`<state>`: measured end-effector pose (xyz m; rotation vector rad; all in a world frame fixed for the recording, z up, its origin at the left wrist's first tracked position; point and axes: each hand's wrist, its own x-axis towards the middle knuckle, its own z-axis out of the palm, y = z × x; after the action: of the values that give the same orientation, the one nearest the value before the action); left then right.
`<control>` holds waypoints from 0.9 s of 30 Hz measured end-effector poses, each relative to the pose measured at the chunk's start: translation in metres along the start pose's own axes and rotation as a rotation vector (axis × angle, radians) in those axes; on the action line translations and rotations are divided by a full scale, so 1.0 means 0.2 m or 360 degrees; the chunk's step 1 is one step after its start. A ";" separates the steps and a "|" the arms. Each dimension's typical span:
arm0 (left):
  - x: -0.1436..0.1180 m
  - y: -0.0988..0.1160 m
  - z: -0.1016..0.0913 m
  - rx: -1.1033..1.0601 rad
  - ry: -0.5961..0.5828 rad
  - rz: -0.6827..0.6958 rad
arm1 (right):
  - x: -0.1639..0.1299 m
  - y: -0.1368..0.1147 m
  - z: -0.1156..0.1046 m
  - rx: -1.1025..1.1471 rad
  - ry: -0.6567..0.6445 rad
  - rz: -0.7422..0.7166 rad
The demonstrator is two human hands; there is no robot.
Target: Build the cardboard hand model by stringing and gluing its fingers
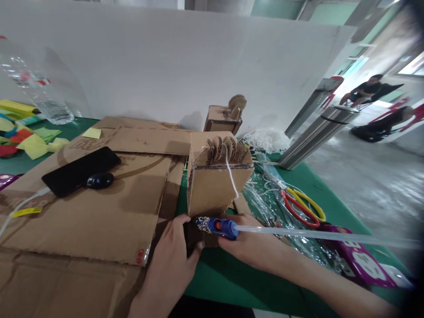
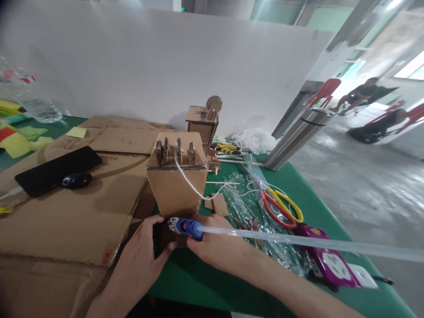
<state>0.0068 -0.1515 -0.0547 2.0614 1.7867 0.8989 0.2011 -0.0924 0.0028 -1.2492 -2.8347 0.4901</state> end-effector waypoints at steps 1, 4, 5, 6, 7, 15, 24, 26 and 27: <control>0.00 0.00 0.00 0.0001 0.0000 -0.0008 | 0.00 -0.01 -0.01 0.0007 0.0002 0.0048; 0.00 0.00 0.00 0.0001 0.0004 -0.0007 | 0.01 -0.04 -0.05 0.0020 -0.0011 0.0132; 0.00 0.00 0.01 0.0000 0.0003 -0.0003 | 0.01 -0.05 -0.06 0.0018 -0.0034 0.0130; 0.00 0.00 0.01 -0.0001 0.0005 0.0000 | 0.01 -0.06 -0.07 0.0013 -0.0056 0.0125; 0.00 0.00 0.00 -0.0003 0.0007 -0.0002 | 0.01 -0.06 -0.08 0.0009 -0.0070 0.0126; 0.01 0.00 -0.01 -0.0031 -0.0041 -0.0031 | -0.01 -0.04 -0.09 -0.0155 -0.0032 0.0030; 0.01 0.01 -0.02 -0.0034 -0.0092 -0.0113 | -0.04 -0.01 -0.08 -0.0440 -0.0049 -0.0103; 0.02 0.02 -0.02 -0.0030 -0.0094 -0.0119 | -0.04 0.00 -0.07 -0.0346 0.0020 -0.0068; 0.02 0.02 -0.02 -0.0028 -0.0087 -0.0120 | -0.05 0.00 -0.06 -0.0313 0.0043 -0.0065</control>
<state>0.0077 -0.1501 -0.0485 1.9745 1.8086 0.8261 0.2096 -0.0955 0.0159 -1.2105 -2.9379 0.1956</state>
